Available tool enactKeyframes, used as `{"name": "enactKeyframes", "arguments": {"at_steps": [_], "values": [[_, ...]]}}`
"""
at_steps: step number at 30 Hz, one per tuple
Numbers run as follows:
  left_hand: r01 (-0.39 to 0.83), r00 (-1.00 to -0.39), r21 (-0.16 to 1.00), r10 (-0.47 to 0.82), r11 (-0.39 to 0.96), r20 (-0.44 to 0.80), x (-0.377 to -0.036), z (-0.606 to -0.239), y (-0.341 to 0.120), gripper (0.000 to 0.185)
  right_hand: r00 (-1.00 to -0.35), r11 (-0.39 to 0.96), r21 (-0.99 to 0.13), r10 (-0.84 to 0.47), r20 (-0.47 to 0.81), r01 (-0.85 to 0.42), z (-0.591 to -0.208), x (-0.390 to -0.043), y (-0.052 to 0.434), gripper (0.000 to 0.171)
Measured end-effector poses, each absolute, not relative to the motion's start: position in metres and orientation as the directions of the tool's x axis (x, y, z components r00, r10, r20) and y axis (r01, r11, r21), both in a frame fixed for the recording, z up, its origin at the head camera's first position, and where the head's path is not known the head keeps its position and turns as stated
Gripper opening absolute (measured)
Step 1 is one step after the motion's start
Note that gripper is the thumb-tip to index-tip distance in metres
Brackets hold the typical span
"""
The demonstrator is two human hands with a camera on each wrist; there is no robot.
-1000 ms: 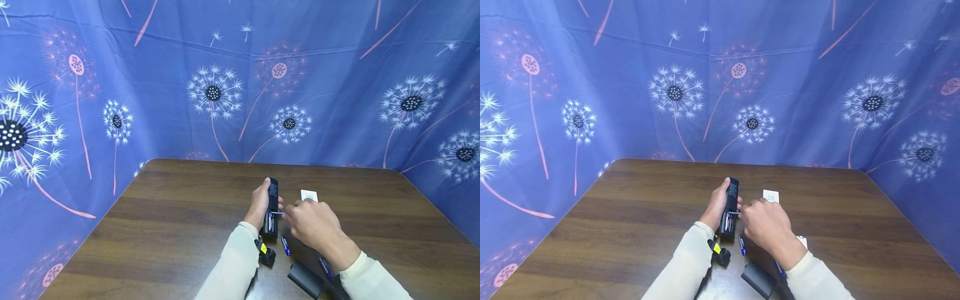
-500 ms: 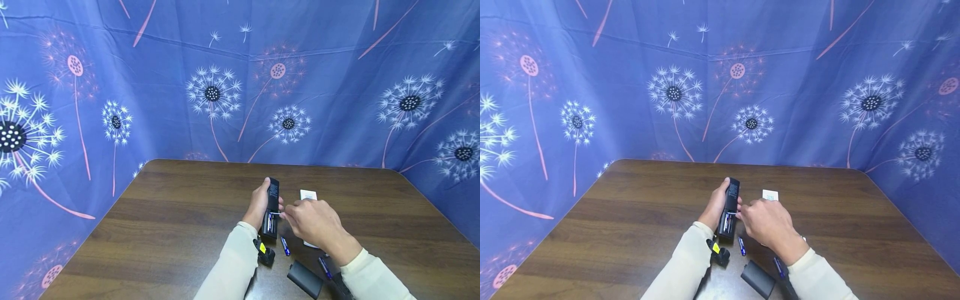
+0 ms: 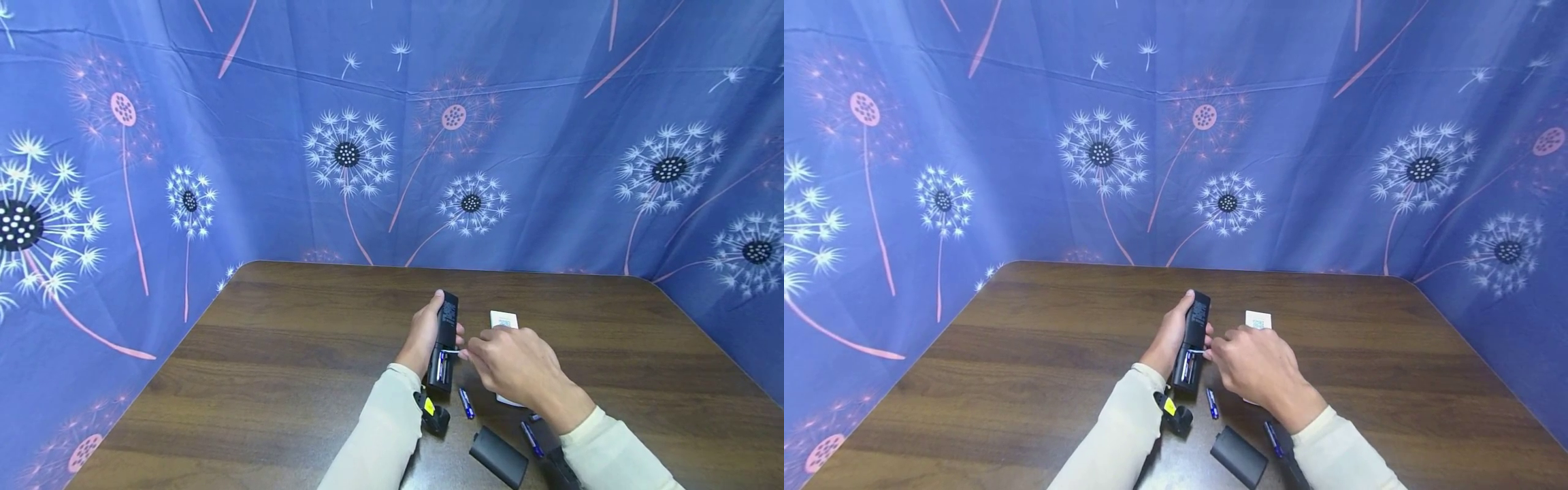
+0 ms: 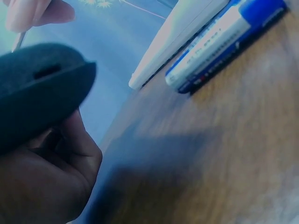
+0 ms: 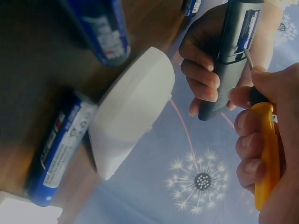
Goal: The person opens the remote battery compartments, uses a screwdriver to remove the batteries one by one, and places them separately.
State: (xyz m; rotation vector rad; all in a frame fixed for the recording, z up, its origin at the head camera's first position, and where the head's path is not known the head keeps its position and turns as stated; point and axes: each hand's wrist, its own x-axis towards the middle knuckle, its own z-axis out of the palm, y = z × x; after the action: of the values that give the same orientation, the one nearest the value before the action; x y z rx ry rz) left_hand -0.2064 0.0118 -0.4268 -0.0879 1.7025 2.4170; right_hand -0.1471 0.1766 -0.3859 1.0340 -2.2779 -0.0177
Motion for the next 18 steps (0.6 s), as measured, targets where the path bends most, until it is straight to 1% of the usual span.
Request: {"name": "enactKeyframes", "arguments": {"at_steps": [9,12,15,18], "values": [[-0.189,-0.98,0.922,0.117,-0.339,-0.158,-0.2078,-0.4283,0.0129,0.073,-0.469,0.68,0.261,-0.686,0.556,-0.685,-0.3879,-0.1481,0.1773,0.031],[-0.194,-0.979,0.921,0.127,-0.337,-0.16,-0.2068,-0.4272,0.0121,0.075,-0.46,0.675,0.259,-0.686,0.563,-0.69,-0.3885,-0.1485,0.1781,0.03],[-0.194,-0.979,0.922,0.129,-0.334,-0.159,-0.2062,-0.4265,0.0117,0.076,-0.458,0.673,0.255,-0.686,0.565,-0.694,-0.3889,-0.1487,0.1787,0.028],[-0.188,-0.98,0.92,0.124,-0.343,-0.154,-0.2069,-0.4264,0.0123,0.077,-0.46,0.674,0.254,-0.687,0.563,-0.694,-0.3885,-0.1487,0.1787,0.032]]}}
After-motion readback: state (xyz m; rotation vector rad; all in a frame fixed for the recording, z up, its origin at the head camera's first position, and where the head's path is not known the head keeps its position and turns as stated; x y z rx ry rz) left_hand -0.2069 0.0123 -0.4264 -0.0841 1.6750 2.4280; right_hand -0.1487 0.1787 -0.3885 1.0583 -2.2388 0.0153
